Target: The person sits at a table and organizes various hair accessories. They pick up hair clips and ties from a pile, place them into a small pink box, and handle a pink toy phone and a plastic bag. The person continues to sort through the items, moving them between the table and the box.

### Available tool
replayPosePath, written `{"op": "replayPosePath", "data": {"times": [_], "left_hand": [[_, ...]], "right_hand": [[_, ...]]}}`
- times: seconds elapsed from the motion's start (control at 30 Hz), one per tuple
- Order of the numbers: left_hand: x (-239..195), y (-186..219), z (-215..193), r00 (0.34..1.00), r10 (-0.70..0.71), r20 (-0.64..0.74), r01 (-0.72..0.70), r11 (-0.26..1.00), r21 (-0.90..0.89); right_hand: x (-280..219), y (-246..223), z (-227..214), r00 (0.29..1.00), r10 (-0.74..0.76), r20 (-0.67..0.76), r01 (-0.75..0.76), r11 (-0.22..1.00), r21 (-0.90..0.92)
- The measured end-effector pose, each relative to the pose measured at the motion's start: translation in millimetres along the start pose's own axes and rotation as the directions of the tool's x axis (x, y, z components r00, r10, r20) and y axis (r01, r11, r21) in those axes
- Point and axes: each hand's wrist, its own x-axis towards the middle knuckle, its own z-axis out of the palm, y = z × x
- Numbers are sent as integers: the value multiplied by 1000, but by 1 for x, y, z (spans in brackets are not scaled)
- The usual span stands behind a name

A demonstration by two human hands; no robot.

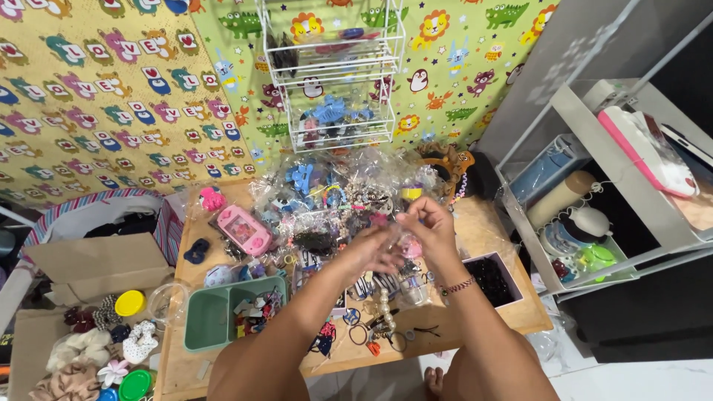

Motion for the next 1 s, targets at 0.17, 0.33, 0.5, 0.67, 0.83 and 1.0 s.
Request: {"op": "replayPosePath", "data": {"times": [0.17, 0.33, 0.5, 0.67, 0.83, 1.0], "left_hand": [[3, 3, -7, 994, 41, 99, -57, 985, 163], [-16, 15, 2, 971, 112, 213, -178, 929, 324], [-8, -1, 0, 985, 86, 150, -117, 970, 213], [3, -11, -6, 982, 5, 188, 6, 998, -57], [-14, 17, -1, 949, -12, 317, 77, 978, -195], [-12, 16, -3, 904, 33, 427, 97, 955, -279]], "right_hand": [[-5, -6, 2, 999, -30, -21, 25, 979, -201], [-10, -18, 8, 999, -43, 19, 47, 968, -245], [-8, 0, -3, 999, -21, 44, 32, 960, -277], [-8, -23, 8, 987, 84, 134, -58, 981, -187], [-8, -27, 3, 978, 124, 170, -104, 987, -123], [-4, 7, -21, 969, 103, 225, -103, 995, -11]]}}
